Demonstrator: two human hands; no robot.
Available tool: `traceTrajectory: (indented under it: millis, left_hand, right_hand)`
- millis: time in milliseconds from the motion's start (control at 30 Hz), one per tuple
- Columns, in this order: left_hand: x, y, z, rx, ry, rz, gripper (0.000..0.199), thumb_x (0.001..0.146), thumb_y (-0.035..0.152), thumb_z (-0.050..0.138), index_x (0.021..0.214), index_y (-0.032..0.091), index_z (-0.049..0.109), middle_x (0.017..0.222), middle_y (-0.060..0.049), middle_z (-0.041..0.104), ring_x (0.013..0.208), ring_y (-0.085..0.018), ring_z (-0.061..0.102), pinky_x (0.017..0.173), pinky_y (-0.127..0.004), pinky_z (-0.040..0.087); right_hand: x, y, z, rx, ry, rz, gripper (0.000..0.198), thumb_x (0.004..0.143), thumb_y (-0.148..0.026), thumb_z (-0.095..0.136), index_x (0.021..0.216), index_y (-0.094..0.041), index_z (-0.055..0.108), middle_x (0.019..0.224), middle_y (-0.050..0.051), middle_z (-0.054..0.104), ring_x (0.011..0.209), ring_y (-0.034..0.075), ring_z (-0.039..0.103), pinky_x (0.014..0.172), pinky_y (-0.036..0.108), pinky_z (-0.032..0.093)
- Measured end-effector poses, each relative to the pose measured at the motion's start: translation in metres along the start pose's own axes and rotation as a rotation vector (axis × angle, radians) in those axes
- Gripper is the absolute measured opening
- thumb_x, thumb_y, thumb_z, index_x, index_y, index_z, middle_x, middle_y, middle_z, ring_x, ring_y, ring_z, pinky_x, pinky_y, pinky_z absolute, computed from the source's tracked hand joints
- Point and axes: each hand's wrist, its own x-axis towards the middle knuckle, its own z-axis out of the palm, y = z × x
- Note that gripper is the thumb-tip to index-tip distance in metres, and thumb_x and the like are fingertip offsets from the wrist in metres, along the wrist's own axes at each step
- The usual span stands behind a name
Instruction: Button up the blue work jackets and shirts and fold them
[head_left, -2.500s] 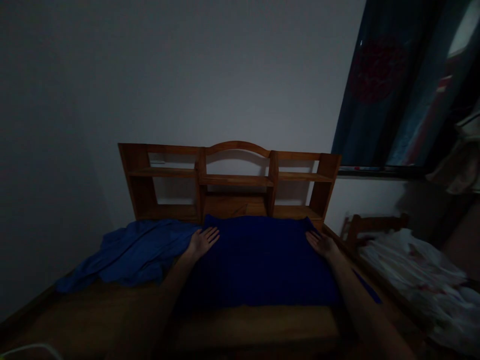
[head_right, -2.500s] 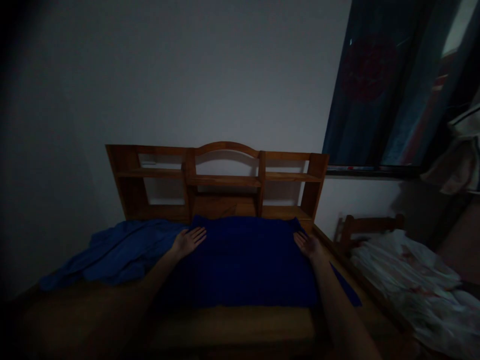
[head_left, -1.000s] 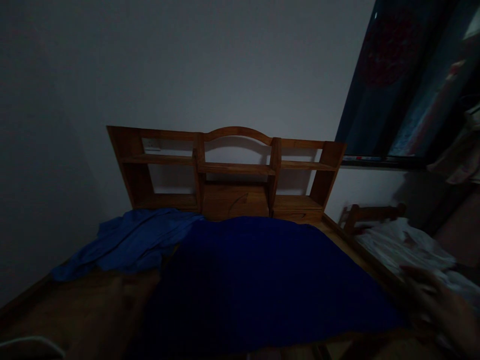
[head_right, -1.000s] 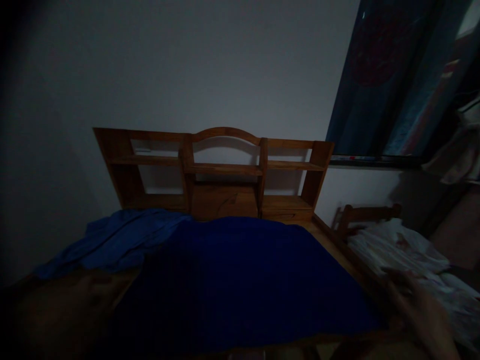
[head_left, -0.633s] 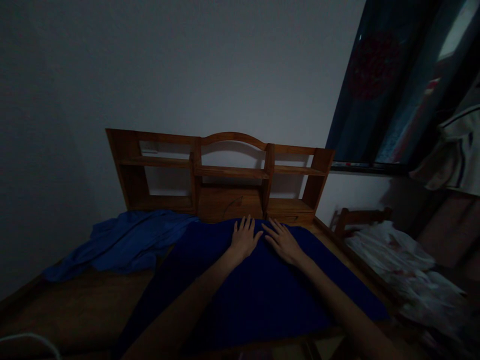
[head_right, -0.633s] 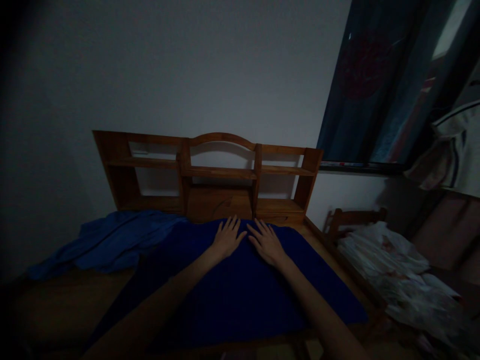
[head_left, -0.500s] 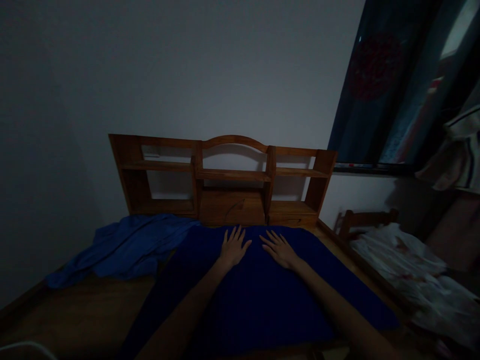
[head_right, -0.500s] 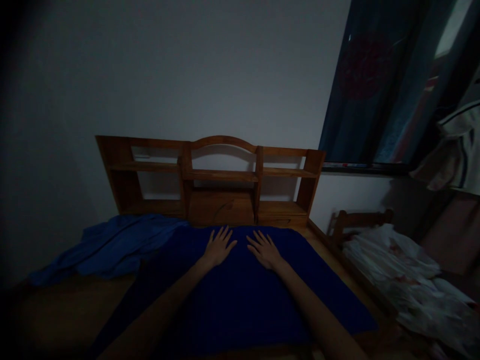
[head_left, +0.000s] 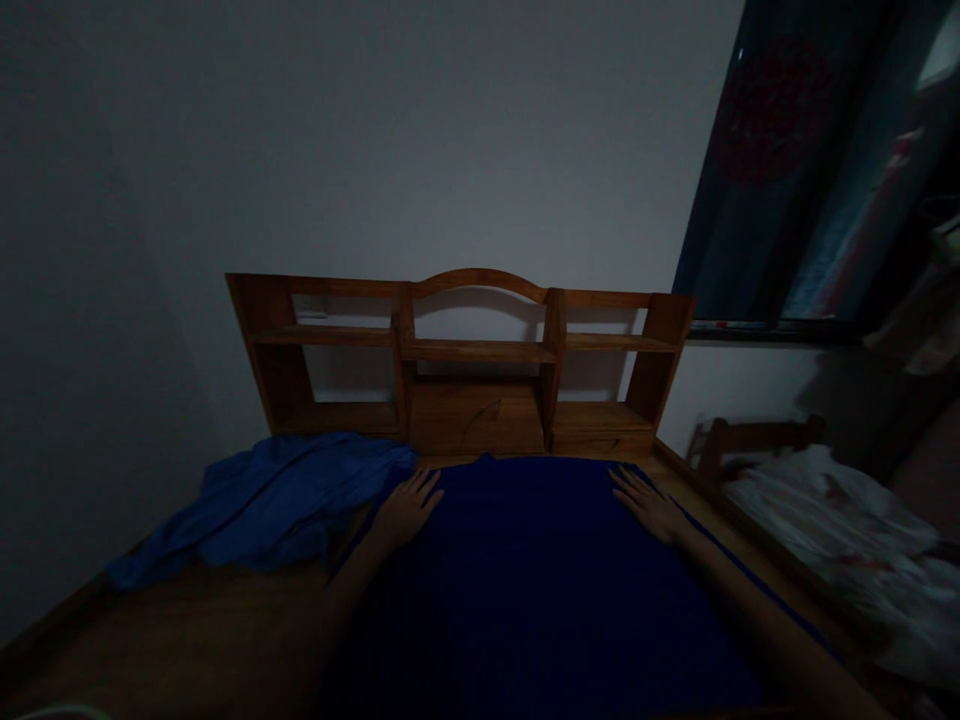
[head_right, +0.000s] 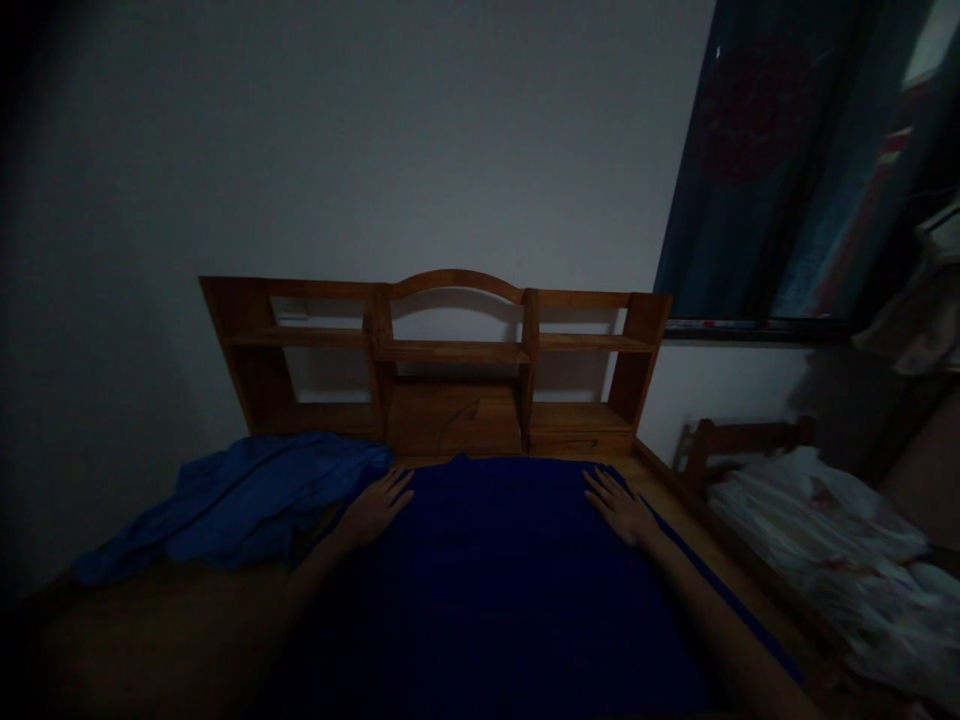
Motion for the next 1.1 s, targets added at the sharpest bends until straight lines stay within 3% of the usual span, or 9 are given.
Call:
traceTrajectory:
  millis: [100,200,267,400,533,633,767,967,1100]
  left_hand:
    - [-0.010,-0.011,-0.004,-0.014,-0.001,0.064,0.046,0.095,0.039,0.024,0.135,0.019,0.038,0.142,-0.008,0.036,0.135,-0.021,0.025,0.107,-0.042,0.026]
    - [-0.015,-0.004,-0.016,-0.017,0.002,-0.008,0.047,0.094,0.038,0.025,0.133,0.017,0.040,0.139,-0.010,0.042,0.129,-0.021,0.036,0.104,-0.039,0.031]
    - [-0.011,0.010,-0.029,0.014,0.008,-0.101,0.043,0.094,0.036,0.026,0.123,0.016,0.051,0.128,-0.012,0.052,0.119,-0.022,0.047,0.100,-0.038,0.035]
    - [0.019,0.059,-0.060,0.018,0.103,-0.217,0.044,0.094,0.031,0.021,0.104,0.016,0.061,0.106,-0.013,0.063,0.103,-0.022,0.056,0.093,-0.036,0.040]
    - [0.068,0.132,-0.065,-0.104,0.171,-0.022,0.050,0.093,0.043,0.020,0.126,0.019,0.049,0.134,-0.009,0.046,0.125,-0.023,0.039,0.106,-0.038,0.028]
    - [0.088,0.179,-0.043,-0.170,0.057,0.096,0.056,0.091,0.053,0.018,0.132,0.025,0.043,0.144,-0.005,0.034,0.134,-0.025,0.024,0.110,-0.044,0.020]
    - [0.086,0.193,-0.012,-0.233,-0.045,0.089,0.059,0.090,0.057,0.014,0.139,0.029,0.031,0.148,-0.002,0.024,0.137,-0.024,0.017,0.111,-0.046,0.015]
    - [0.076,0.134,-0.013,-0.265,-0.086,0.146,0.055,0.092,0.052,0.014,0.141,0.029,0.024,0.149,-0.001,0.021,0.138,-0.017,0.013,0.113,-0.040,0.008]
    - [0.075,0.105,-0.011,-0.247,-0.088,0.091,0.055,0.092,0.052,0.016,0.141,0.028,0.025,0.149,-0.001,0.021,0.138,-0.016,0.012,0.113,-0.039,0.007]
  right_hand:
    - [-0.013,0.021,-0.005,0.034,-0.009,-0.032,0.059,0.092,-0.053,0.013,0.145,-0.027,0.012,0.150,-0.001,0.010,0.138,0.019,0.008,0.113,0.041,0.012]
    - [-0.026,0.027,-0.014,-0.001,-0.021,0.012,0.058,0.092,-0.050,0.014,0.144,-0.025,0.017,0.150,0.001,0.013,0.137,0.020,0.013,0.111,0.043,0.015]
    - [-0.037,0.014,-0.025,-0.090,0.079,0.109,0.061,0.091,-0.053,0.020,0.142,-0.022,0.027,0.149,0.005,0.016,0.137,0.025,0.011,0.110,0.050,0.012]
    - [-0.078,-0.072,-0.061,-0.176,0.450,0.128,0.063,0.090,-0.053,0.029,0.141,-0.015,0.030,0.151,0.009,0.005,0.138,0.029,0.004,0.110,0.055,0.008]
    - [-0.128,-0.186,-0.080,-0.064,0.307,-0.213,0.057,0.092,-0.048,0.032,0.144,-0.030,0.018,0.151,0.000,0.004,0.138,0.022,0.012,0.111,0.045,0.022]
    - [-0.146,-0.217,-0.065,-0.001,0.228,-0.289,0.059,0.089,-0.051,0.037,0.142,-0.036,0.017,0.151,-0.001,0.008,0.137,0.026,0.015,0.107,0.050,0.027]
    - [-0.149,-0.159,-0.030,0.019,0.177,-0.123,0.056,0.090,-0.051,0.035,0.142,-0.036,0.017,0.149,0.000,0.018,0.135,0.026,0.021,0.105,0.052,0.030]
    - [-0.174,-0.030,-0.008,-0.120,0.214,-0.013,0.055,0.091,-0.047,0.032,0.142,-0.034,0.018,0.147,-0.002,0.022,0.136,0.024,0.018,0.107,0.052,0.026]
    - [-0.199,-0.017,-0.004,-0.186,0.367,-0.022,0.048,0.090,-0.040,0.029,0.137,-0.034,0.034,0.145,-0.003,0.027,0.137,0.028,0.013,0.106,0.060,0.020]
